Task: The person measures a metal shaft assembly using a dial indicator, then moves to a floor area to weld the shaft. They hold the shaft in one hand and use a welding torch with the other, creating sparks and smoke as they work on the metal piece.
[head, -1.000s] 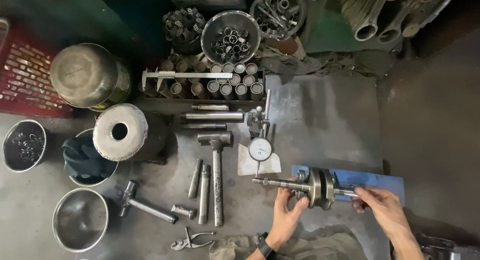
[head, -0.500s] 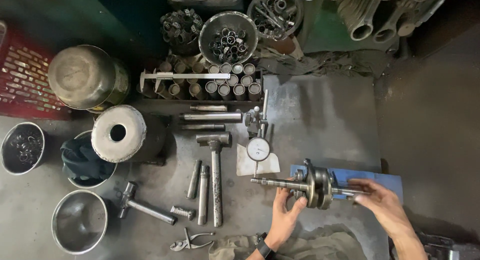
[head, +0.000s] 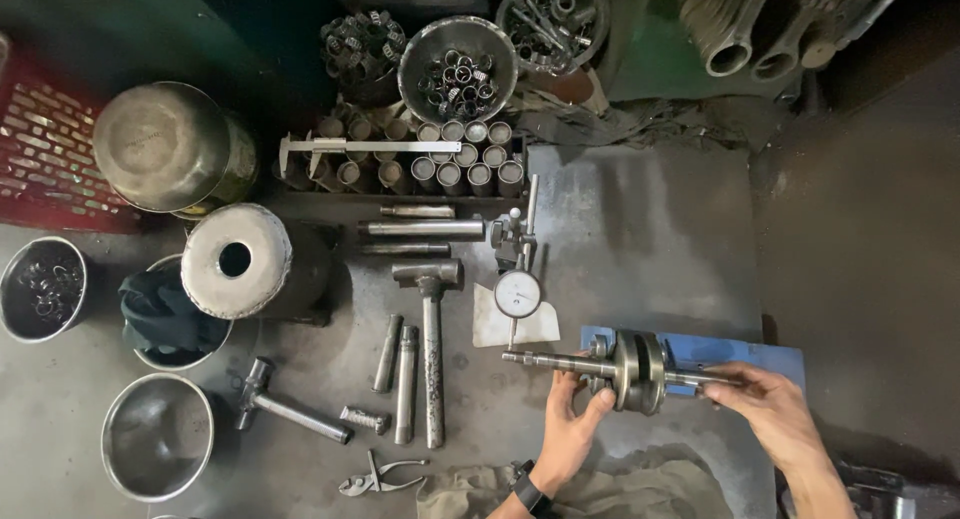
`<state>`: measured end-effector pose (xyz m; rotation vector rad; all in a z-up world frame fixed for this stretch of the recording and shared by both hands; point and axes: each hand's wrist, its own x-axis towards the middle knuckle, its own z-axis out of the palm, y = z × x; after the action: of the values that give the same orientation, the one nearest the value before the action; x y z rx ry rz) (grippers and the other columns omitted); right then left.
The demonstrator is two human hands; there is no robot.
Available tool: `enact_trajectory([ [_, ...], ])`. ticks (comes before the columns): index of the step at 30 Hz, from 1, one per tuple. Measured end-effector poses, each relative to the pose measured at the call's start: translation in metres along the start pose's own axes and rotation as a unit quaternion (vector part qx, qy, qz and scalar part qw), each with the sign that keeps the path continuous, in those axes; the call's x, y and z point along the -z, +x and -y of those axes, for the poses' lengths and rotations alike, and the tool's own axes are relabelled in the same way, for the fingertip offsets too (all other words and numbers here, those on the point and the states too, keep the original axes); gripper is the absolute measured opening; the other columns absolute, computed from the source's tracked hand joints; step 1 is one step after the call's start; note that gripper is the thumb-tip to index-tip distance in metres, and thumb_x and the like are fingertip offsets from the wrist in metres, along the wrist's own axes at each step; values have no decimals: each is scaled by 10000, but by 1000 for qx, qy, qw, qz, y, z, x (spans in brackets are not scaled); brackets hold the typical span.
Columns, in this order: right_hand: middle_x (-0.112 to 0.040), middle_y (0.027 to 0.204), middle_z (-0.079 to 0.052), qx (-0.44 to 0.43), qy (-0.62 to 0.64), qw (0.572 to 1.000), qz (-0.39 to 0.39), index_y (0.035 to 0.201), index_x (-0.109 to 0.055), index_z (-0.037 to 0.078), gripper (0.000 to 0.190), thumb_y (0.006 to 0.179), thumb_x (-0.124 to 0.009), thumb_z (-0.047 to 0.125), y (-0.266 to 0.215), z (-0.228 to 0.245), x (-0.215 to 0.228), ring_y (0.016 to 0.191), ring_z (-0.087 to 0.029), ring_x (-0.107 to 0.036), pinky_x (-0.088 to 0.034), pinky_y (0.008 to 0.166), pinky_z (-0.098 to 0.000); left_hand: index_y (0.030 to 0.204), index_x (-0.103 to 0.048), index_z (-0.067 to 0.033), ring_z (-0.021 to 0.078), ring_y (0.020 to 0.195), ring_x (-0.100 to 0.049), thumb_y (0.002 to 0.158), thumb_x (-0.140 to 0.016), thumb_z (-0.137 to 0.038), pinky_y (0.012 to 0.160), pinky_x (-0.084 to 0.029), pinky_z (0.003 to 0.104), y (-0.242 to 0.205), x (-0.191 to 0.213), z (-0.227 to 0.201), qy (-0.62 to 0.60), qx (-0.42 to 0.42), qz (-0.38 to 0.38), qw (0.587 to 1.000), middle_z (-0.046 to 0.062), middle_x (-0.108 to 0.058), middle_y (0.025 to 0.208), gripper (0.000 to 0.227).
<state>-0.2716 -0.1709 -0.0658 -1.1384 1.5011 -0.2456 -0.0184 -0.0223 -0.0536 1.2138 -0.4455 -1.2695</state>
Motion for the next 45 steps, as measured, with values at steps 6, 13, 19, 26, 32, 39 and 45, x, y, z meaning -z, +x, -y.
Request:
enact_trajectory([
  [6,-773,980,-57,4,15,1000,12,1130,-743,61,409,723,-764,101,-16,32,-10,946,-195,-714,-570,874,-374,1434,-514,49,220,1305,-513,920,-735,-396,1106,-452,380,1,3,10,19,-10,2,1000,79,-456,1439,714],
  [13,-764,777,-207,-24,45,999,17,940,-735,-92,527,1045,-587,402,19,-32,3,726,-295,-690,-550,700,-447,1383,-544,45,210,1321,-509,926,-737,-386,1129,-426,384,0,0,2,-1,-27,7,1000,80,-459,1417,657],
  [19,-792,815,-167,-10,12,1000,3,983,-806,-47,284,879,-750,211,14,-25,4,760,-261,-674,-548,771,-412,1385,-579,38,239,1306,-527,951,-721,-354,1120,-442,385,-2,2,6,42,-33,3,999,97,-487,1386,602],
  [26,-797,1031,-116,-25,-70,997,-23,1145,-779,37,411,740,-829,86,-12,24,-6,973,-227,-725,-543,946,-386,1415,-526,31,212,1339,-515,943,-701,-306,1127,-421,381,10,37,37,27,-49,-1,998,73,-486,1446,605],
  [32,-737,1187,-177,67,90,992,55,1337,-650,5,432,932,-607,149,-8,15,2,1094,-257,-684,-569,927,-455,1370,-594,-25,260,1245,-655,877,-620,62,1076,-530,385,92,130,43,248,-204,-188,928,146,-672,1318,502],
  [39,-699,1253,-188,5,78,996,-29,1296,-647,-78,447,1008,-538,246,-15,24,-3,1132,-283,-671,-572,943,-456,1534,-308,-8,451,1402,-411,729,-749,56,1148,-386,428,184,151,-2,399,-246,-12,883,273,-381,1540,920],
  [45,-680,1287,-194,55,122,991,-3,1290,-630,-99,467,1022,-514,265,-21,24,0,1137,-286,-658,-560,900,-461,1604,-337,-95,444,1449,-461,793,-743,76,1193,-398,438,219,165,16,399,-281,22,873,247,-475,1567,923],
])
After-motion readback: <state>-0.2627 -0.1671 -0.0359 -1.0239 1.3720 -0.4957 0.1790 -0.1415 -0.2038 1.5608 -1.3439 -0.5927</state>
